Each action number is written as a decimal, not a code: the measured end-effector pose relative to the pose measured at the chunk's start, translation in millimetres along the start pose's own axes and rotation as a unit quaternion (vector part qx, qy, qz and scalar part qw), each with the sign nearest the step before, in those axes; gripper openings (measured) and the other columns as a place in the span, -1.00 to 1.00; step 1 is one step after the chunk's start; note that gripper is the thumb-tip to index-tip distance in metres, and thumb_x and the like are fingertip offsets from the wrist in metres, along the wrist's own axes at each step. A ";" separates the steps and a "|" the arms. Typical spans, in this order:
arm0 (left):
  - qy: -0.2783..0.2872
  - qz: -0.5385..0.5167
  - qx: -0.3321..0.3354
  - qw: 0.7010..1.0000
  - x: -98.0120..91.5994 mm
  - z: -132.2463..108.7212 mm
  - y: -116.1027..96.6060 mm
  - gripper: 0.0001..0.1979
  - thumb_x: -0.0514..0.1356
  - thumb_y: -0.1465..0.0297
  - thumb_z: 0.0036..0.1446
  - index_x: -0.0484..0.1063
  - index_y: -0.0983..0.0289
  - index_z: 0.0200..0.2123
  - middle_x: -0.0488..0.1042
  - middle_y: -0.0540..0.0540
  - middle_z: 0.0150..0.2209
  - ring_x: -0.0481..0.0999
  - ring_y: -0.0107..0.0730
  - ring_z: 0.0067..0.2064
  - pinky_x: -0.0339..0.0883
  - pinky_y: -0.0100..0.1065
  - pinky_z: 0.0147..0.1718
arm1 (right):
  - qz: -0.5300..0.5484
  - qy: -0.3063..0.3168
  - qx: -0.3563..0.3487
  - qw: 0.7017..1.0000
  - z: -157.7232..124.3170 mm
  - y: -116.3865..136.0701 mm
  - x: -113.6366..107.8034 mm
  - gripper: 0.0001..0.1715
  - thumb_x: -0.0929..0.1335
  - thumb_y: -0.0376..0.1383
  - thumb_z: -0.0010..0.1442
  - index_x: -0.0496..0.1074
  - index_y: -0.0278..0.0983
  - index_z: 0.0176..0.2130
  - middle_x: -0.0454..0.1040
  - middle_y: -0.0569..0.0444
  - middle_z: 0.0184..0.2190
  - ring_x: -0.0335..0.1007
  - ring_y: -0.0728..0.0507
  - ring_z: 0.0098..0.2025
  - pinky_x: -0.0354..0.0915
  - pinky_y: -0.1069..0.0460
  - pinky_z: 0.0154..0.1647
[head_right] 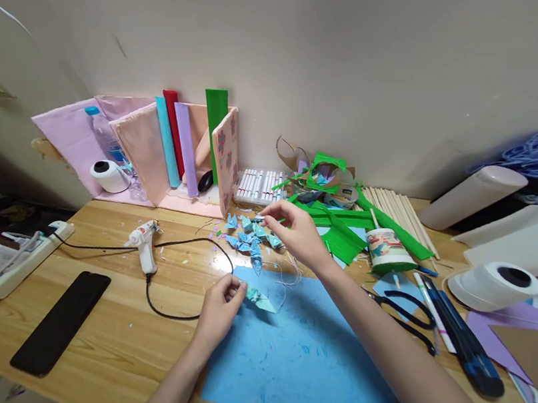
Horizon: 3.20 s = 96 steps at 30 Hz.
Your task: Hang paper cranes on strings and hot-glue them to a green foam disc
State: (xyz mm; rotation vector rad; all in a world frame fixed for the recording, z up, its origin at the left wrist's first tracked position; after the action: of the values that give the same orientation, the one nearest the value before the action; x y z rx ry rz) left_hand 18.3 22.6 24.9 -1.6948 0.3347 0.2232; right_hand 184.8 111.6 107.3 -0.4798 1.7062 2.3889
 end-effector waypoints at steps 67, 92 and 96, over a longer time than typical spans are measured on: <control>0.061 0.025 -0.014 0.998 12.9 -1.8 4.5 -0.77 0.04 0.26 0.10 0.31 0.28 -0.46 0.25 -0.05 -0.57 0.23 -0.49 -0.51 0.09 -0.45 -0.49 | -0.505 0.185 0.015 0.843 82.4 -99.6 46.1 -0.75 0.24 -0.38 0.15 0.50 -0.31 -0.30 0.51 -0.12 -0.23 0.41 -0.18 -0.15 0.24 0.05 -0.21; 0.055 0.030 -0.010 0.998 12.2 -2.0 3.4 -0.78 0.04 0.27 0.10 0.31 0.28 -0.47 0.26 -0.05 -0.57 0.24 -0.49 -0.52 0.09 -0.45 -0.49 | -0.472 0.141 -0.028 0.870 86.7 -100.0 42.3 -0.79 0.25 -0.39 0.11 0.45 -0.27 -0.28 0.52 -0.06 -0.33 0.41 -0.16 -0.28 0.16 0.08 -0.34; 0.054 0.030 -0.006 0.998 12.5 -1.4 3.4 -0.78 0.04 0.26 0.11 0.30 0.28 -0.47 0.26 -0.05 -0.57 0.24 -0.49 -0.51 0.08 -0.45 -0.49 | -0.434 0.149 -0.063 0.886 84.6 -97.7 40.9 -0.84 0.26 -0.43 0.05 0.42 -0.28 -0.35 0.50 0.03 -0.36 0.36 -0.08 -0.31 0.13 0.12 -0.35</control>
State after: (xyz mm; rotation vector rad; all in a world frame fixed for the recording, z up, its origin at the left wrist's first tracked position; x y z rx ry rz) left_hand 28.7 19.6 17.8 -1.7135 0.4648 0.1782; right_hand 163.9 221.7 31.1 -1.3501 1.0445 1.7955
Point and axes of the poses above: each hand's wrist, its own z-axis towards the middle knuckle, its own x-axis out of the palm, y = z × x, the point moved 2 cm from there along z, towards the middle knuckle
